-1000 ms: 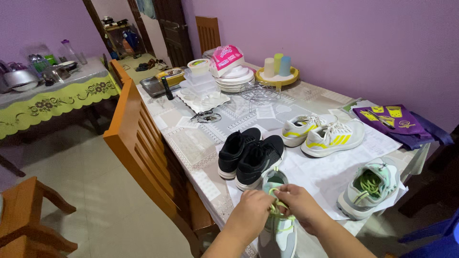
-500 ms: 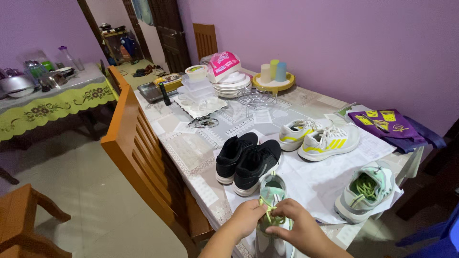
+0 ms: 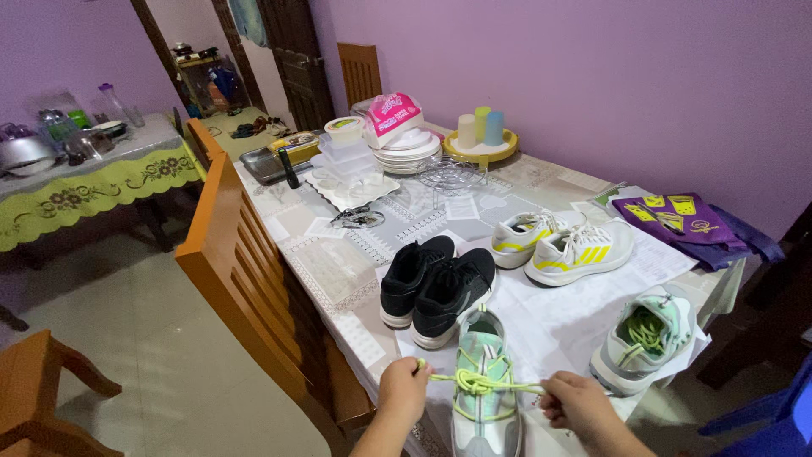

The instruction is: The person removes a shoelace from a light-colored sneaker and then re-laces the same shoe by threading the lace through the eyelets and tying a knot. The task is performed on a dining table with other shoes and household items nearby.

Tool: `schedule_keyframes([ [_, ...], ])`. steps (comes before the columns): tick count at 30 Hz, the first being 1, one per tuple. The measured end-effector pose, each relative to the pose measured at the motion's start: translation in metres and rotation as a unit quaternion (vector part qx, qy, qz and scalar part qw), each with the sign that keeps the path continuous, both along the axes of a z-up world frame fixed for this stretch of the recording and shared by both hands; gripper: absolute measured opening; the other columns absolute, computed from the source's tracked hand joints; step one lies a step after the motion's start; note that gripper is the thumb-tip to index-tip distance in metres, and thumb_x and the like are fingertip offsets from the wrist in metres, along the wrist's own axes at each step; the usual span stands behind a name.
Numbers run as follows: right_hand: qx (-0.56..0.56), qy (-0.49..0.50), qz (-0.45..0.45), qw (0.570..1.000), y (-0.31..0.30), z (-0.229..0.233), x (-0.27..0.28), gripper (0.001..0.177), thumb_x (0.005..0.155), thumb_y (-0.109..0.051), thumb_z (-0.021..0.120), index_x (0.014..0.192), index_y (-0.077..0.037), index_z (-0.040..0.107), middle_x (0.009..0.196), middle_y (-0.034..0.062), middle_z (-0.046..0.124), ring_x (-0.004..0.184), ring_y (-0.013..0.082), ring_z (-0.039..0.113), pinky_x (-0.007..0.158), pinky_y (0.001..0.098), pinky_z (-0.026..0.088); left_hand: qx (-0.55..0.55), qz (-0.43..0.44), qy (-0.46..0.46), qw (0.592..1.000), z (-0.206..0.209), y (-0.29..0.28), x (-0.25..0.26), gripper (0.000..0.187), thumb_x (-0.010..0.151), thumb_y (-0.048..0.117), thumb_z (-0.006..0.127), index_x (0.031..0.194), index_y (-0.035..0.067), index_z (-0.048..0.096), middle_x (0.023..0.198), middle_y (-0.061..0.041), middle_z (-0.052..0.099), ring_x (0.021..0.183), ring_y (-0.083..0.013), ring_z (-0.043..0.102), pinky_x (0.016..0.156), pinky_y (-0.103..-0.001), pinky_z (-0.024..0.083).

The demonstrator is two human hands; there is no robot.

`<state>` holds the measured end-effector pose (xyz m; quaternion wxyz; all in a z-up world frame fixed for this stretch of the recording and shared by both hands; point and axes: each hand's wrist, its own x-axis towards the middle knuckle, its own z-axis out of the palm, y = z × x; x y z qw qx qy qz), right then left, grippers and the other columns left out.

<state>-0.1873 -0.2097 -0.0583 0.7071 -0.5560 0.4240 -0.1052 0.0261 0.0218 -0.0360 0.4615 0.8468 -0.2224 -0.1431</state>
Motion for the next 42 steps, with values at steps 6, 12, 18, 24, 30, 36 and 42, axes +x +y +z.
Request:
schedule_keyframes([
  [6, -0.009, -0.017, -0.066, 0.998, -0.021, -0.004, -0.014, 0.021, 0.096, -0.011, 0.059, 0.085, 0.006, 0.062, 0.068, 0.0108, 0.055, 0.057, 0.0211, 0.048, 0.053, 0.0359, 0.041, 0.066, 0.019, -0.002, 0.998, 0.007, 0.019, -0.001, 0.024, 0.09, 0.024, 0.073, 0.085, 0.001, 0.071, 0.072, -0.018, 0.069, 0.066, -0.0314, 0.066, 0.066, -0.043, 0.05],
  [12, 0.005, 0.001, -0.102, 0.995, -0.036, -0.004, -0.026, 0.02, 0.097, -0.01, 0.059, 0.087, 0.006, 0.06, 0.068, 0.0108, 0.052, 0.057, 0.0217, 0.046, 0.053, 0.0365, 0.039, 0.044, 0.021, -0.059, 0.997, 0.002, 0.022, 0.005, 0.021, 0.089, 0.022, 0.073, 0.085, 0.001, 0.072, 0.077, -0.021, 0.069, 0.071, -0.0357, 0.068, 0.068, -0.045, 0.052],
  [18, -0.012, -0.036, -0.101, 0.994, -0.046, -0.025, -0.031, 0.021, 0.096, -0.011, 0.059, 0.086, 0.007, 0.06, 0.066, 0.0115, 0.055, 0.056, 0.0221, 0.045, 0.053, 0.0373, 0.039, 0.047, 0.021, -0.096, 0.994, -0.014, 0.02, 0.012, 0.021, 0.089, 0.02, 0.071, 0.086, 0.0, 0.074, 0.081, -0.021, 0.071, 0.078, -0.0383, 0.068, 0.072, -0.045, 0.052],
  [24, 0.107, -0.058, -0.194, 0.974, -0.046, 0.002, -0.022, 0.023, 0.102, -0.019, 0.054, 0.104, 0.002, 0.061, 0.095, 0.0167, 0.062, 0.081, 0.026, 0.058, 0.074, 0.0387, 0.048, 0.027, 0.028, 0.023, 0.999, 0.025, 0.016, 0.008, 0.026, 0.094, 0.029, 0.069, 0.094, 0.005, 0.078, 0.07, -0.014, 0.068, 0.063, -0.0256, 0.062, 0.064, -0.039, 0.048],
  [30, 0.072, -0.269, -0.054, 0.959, 0.006, 0.095, 0.003, 0.03, 0.093, -0.017, 0.056, 0.117, 0.0, 0.064, 0.12, 0.0158, 0.07, 0.11, 0.0332, 0.067, 0.089, 0.044, 0.05, -0.178, -0.091, 0.134, 0.971, 0.081, -0.012, -0.015, 0.019, 0.09, 0.02, 0.074, 0.101, 0.006, 0.08, 0.074, 0.001, 0.066, 0.066, -0.0105, 0.054, 0.059, -0.03, 0.043],
  [36, -0.161, -0.217, 0.095, 0.958, 0.05, 0.115, 0.044, 0.046, 0.084, -0.009, 0.066, 0.129, -0.008, 0.065, 0.12, 0.0107, 0.074, 0.107, 0.0173, 0.069, 0.094, 0.0314, 0.051, -0.235, -0.143, -0.015, 0.961, 0.066, -0.031, -0.027, 0.047, 0.079, 0.011, 0.077, 0.124, 0.008, 0.068, 0.097, 0.0, 0.065, 0.081, -0.0119, 0.065, 0.074, -0.027, 0.055],
  [42, -0.425, 0.059, 0.064, 0.901, 0.023, 0.053, 0.027, 0.031, 0.087, -0.028, 0.075, 0.113, -0.01, 0.078, 0.096, 0.0095, 0.077, 0.083, 0.0177, 0.071, 0.075, 0.03, 0.057, -0.083, -0.052, 0.05, 0.994, 0.018, -0.02, -0.02, 0.041, 0.083, 0.019, 0.079, 0.121, 0.008, 0.068, 0.093, -0.004, 0.072, 0.08, -0.0141, 0.069, 0.076, -0.029, 0.057],
])
